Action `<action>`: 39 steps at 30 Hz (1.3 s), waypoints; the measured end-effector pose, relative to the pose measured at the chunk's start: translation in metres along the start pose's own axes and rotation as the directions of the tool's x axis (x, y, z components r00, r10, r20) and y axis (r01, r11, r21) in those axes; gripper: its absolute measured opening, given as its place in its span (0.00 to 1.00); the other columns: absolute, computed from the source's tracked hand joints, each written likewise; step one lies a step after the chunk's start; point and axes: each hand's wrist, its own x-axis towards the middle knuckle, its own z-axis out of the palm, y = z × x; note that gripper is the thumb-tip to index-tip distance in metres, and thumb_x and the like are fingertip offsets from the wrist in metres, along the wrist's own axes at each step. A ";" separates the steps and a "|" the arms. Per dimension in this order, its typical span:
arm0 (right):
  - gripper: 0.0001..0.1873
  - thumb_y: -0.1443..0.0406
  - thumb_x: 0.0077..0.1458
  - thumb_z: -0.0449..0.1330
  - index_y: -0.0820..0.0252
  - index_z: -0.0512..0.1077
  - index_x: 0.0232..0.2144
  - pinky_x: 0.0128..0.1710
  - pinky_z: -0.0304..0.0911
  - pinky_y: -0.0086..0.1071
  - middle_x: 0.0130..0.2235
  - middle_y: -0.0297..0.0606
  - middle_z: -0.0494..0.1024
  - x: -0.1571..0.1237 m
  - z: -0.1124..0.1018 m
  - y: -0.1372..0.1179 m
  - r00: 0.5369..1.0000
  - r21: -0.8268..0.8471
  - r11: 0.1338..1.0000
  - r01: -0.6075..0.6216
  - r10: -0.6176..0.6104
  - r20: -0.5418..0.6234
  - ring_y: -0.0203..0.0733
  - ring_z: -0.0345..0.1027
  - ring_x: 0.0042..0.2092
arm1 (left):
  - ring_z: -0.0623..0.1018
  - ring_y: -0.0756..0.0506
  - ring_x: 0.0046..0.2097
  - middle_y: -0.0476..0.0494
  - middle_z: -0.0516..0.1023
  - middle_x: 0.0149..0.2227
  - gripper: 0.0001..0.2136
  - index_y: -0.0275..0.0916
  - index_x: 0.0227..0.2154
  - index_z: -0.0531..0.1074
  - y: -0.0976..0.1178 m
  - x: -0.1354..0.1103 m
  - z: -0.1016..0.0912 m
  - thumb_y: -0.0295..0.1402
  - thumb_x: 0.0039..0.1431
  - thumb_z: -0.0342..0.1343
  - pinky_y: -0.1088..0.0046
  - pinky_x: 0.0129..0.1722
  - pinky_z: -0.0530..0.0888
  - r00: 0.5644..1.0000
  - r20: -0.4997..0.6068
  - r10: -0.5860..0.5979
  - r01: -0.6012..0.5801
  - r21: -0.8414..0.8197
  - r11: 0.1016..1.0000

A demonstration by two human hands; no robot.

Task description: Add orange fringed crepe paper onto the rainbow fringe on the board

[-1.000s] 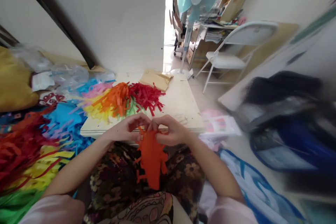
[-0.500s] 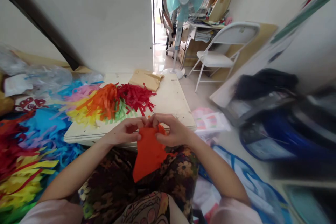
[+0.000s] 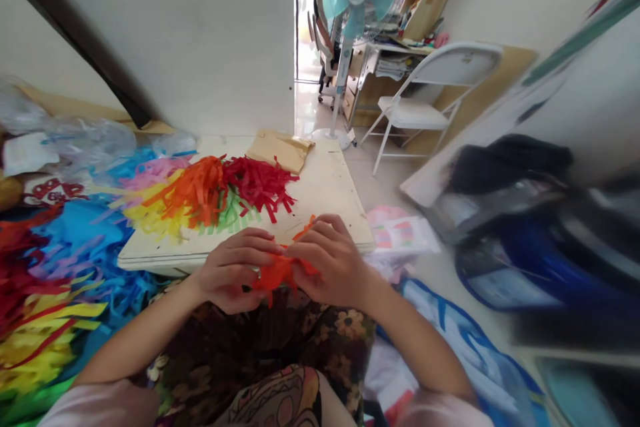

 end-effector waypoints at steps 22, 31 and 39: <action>0.25 0.62 0.36 0.63 0.64 0.62 0.38 0.33 0.59 0.25 0.35 0.37 0.69 -0.024 0.019 0.010 0.652 0.676 -0.232 -0.700 0.178 0.737 0.32 0.63 0.35 | 0.62 0.56 0.18 0.51 0.64 0.15 0.15 0.32 0.15 0.63 -0.011 -0.014 -0.004 0.39 0.35 0.59 0.82 0.16 0.57 0.520 0.498 -0.694 0.757 -0.645 0.105; 0.25 0.55 0.25 0.66 0.64 0.71 0.27 0.31 0.62 0.25 0.26 0.34 0.74 -0.044 0.056 -0.017 0.579 0.680 -0.512 -0.526 0.371 0.726 0.33 0.67 0.28 | 0.68 0.55 0.17 0.51 0.70 0.16 0.12 0.32 0.16 0.65 -0.008 -0.008 0.001 0.33 0.33 0.62 0.85 0.15 0.63 0.308 0.428 -0.850 0.549 -0.809 -0.209; 0.22 0.62 0.24 0.67 0.63 0.70 0.28 0.30 0.63 0.27 0.24 0.33 0.73 -0.045 0.056 -0.023 0.492 0.620 -0.483 -0.618 0.378 0.785 0.33 0.67 0.26 | 0.72 0.53 0.21 0.51 0.72 0.19 0.11 0.35 0.19 0.67 -0.009 -0.016 0.002 0.32 0.30 0.63 0.82 0.21 0.69 0.168 0.441 -0.882 0.317 -0.871 -0.375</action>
